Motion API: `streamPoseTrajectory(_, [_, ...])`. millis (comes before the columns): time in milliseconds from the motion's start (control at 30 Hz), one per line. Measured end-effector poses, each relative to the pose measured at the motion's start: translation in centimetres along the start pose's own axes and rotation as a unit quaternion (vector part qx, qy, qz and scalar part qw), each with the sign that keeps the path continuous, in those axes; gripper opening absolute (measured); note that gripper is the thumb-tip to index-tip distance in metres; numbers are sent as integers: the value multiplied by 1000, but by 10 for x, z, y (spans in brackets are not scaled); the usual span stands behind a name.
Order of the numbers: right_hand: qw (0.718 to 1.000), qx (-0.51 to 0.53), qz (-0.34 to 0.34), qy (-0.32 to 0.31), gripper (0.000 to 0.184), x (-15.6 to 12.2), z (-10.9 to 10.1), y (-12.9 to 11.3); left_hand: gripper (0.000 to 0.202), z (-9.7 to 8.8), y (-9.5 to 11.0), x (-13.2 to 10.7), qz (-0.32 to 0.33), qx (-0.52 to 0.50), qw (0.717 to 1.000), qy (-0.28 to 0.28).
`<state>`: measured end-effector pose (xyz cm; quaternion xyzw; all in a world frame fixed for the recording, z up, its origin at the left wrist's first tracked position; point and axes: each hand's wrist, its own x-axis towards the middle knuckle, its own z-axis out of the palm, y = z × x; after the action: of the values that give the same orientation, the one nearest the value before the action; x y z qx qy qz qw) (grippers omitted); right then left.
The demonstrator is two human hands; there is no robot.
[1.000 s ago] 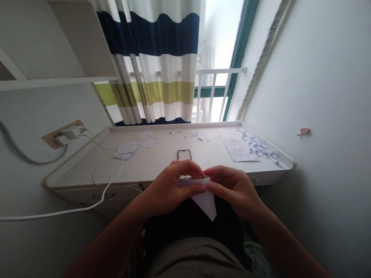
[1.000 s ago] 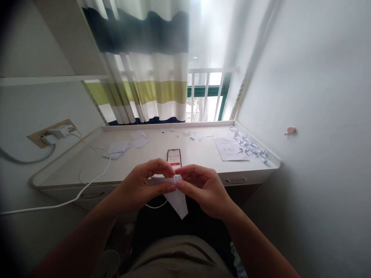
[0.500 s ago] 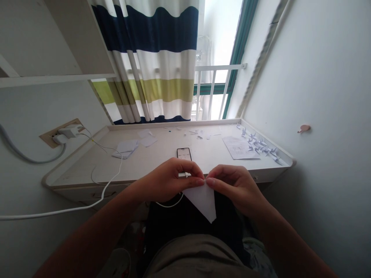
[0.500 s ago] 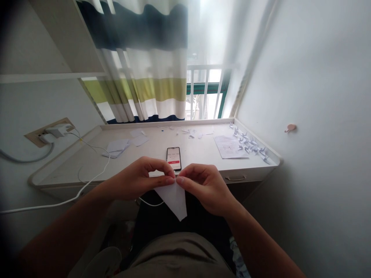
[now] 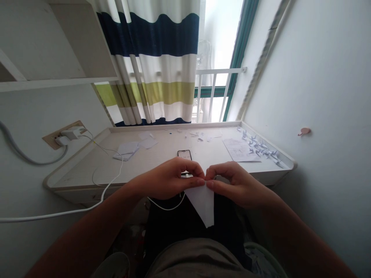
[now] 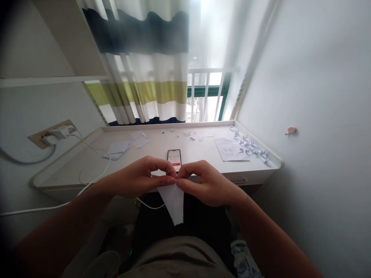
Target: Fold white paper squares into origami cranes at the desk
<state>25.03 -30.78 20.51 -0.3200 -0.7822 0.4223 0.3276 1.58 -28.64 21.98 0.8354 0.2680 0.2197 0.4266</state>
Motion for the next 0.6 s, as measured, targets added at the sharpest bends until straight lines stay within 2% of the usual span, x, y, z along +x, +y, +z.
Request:
streamPoseTrajectory(300, [999,-25,-20,-39,17,22,-15,-7,18,-10,4,9,5,-15,1000,8])
streamPoseTrajectory(600, [997,37,-73,14,17,37,-14,11,20,-14,-3,20,52,-60,995,55])
